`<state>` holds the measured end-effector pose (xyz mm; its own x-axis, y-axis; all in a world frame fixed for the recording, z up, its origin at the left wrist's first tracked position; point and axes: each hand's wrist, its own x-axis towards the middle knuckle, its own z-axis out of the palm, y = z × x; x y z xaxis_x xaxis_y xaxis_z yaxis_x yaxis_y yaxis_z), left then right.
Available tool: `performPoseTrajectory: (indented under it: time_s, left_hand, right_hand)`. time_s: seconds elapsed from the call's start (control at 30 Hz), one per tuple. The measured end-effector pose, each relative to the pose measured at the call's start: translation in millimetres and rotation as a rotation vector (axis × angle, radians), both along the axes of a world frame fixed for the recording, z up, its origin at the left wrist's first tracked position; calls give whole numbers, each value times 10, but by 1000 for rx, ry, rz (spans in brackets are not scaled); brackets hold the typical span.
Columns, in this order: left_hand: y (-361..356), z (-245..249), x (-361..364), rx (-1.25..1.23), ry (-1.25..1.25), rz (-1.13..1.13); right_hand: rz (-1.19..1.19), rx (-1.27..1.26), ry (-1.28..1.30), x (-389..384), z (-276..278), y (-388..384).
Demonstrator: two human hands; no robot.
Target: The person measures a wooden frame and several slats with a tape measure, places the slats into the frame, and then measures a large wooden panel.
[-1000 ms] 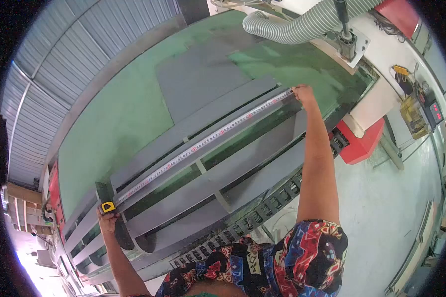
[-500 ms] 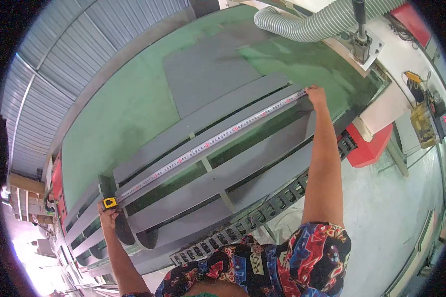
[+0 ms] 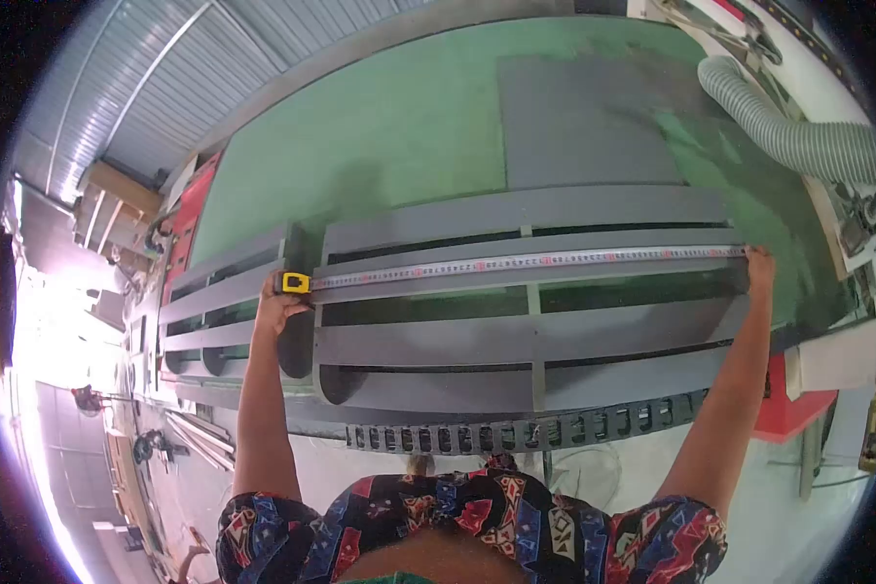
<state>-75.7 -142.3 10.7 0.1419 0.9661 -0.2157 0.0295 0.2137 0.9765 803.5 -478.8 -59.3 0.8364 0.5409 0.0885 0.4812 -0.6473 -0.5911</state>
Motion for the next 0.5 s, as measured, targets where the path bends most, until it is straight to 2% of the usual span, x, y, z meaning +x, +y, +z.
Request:
performPoseTrajectory:
  time_s: [0.07,0.17,0.5]
  left_hand:
    - [32,-37,-31,2,-28,-37]
    - [50,-42,-39,-10,-9,-31]
    - [65,-79,14,1,8,-8]
  right_hand:
    - [-264,336,241,-232,123,47]
    - [-234,201,222,-240,186,55]
    - [-188,246,206,-25,-49,26]
